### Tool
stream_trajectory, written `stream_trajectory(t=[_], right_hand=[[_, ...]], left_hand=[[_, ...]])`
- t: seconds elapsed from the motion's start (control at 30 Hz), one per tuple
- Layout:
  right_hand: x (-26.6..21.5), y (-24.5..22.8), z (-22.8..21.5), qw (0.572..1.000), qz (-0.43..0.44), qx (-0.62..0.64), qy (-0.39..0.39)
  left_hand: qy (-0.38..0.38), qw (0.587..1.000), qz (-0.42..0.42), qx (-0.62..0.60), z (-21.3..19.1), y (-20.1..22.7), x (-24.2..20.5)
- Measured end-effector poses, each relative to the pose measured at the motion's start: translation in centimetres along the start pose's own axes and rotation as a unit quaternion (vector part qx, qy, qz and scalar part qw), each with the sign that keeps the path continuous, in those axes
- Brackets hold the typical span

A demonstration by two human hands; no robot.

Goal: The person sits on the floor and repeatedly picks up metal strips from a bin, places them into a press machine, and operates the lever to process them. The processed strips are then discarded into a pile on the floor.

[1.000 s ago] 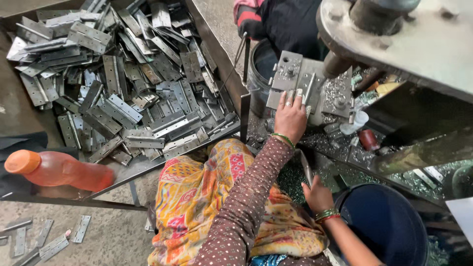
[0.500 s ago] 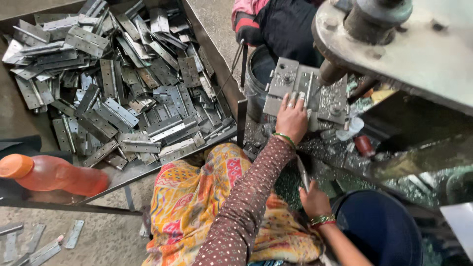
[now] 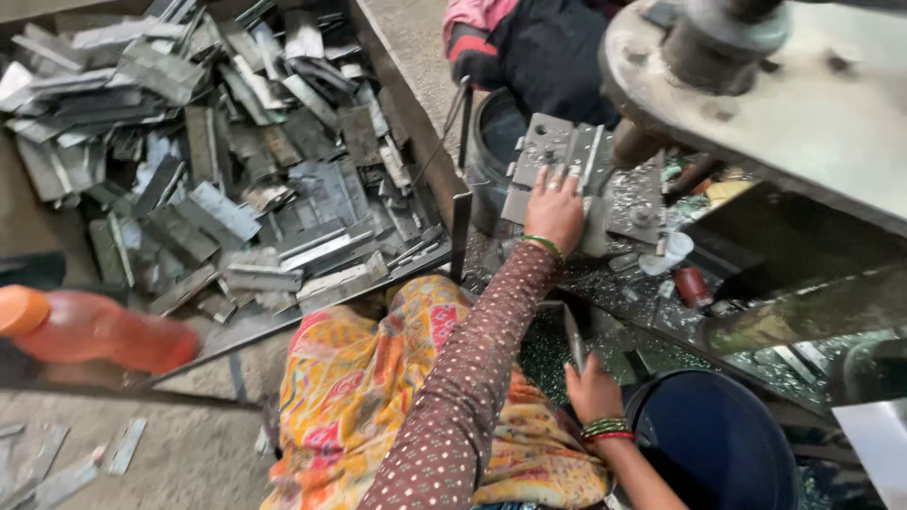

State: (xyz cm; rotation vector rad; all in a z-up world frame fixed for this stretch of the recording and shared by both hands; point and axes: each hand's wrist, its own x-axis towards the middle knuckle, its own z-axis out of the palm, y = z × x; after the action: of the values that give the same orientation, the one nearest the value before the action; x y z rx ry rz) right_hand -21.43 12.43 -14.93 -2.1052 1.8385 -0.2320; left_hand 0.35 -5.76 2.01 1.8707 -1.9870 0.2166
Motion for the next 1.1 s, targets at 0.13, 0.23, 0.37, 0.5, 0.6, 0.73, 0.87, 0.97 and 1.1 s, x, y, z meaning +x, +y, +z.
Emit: stream_trajectory(t=[0.13, 0.23, 0.37, 0.5, 0.6, 0.73, 0.87, 0.97, 1.1], right_hand=[[0.7, 1.5, -1.8, 0.992, 0.006, -0.082, -0.096], [2.4, 1.6, -8.4, 0.992, 0.073, -0.012, -0.107], [2.3, -0.4, -12.4, 0.988, -0.104, -0.016, 0.110], [2.9, -0.5, -12.8, 0.980, -0.125, -0.036, 0.150], [3.5, 1.3, -12.0, 0.975, -0.149, -0.056, 0.154], [3.9, 3.1, -11.5, 0.976, -0.148, -0.056, 0.148], [3.4, 0.7, -12.1, 0.982, -0.128, -0.056, 0.125], [2.6, -2.0, -13.8, 0.987, -0.108, -0.040, 0.108], [2.0, -5.2, -15.0, 0.991, -0.086, 0.007, 0.103]], left_hand=[[-0.199, 0.978, 0.001, 0.054, -2.7, -0.1, -1.3], [0.098, 0.993, 0.037, -0.049, -4.1, -2.5, -6.0], [0.208, 0.974, -0.061, -0.066, -3.2, -9.6, -13.5], [0.087, 0.961, -0.225, 0.137, -2.2, -22.1, -17.7], [0.085, 0.940, -0.288, 0.161, -1.8, -31.3, -21.4], [-0.009, 0.961, -0.261, 0.087, 0.0, -36.9, -26.1], [0.041, 0.980, -0.147, 0.126, 0.0, -36.0, -26.5], [-0.044, 0.983, -0.174, 0.043, -3.0, -32.5, -24.9], [0.113, 0.987, -0.108, -0.023, -8.3, -24.0, -20.8]])
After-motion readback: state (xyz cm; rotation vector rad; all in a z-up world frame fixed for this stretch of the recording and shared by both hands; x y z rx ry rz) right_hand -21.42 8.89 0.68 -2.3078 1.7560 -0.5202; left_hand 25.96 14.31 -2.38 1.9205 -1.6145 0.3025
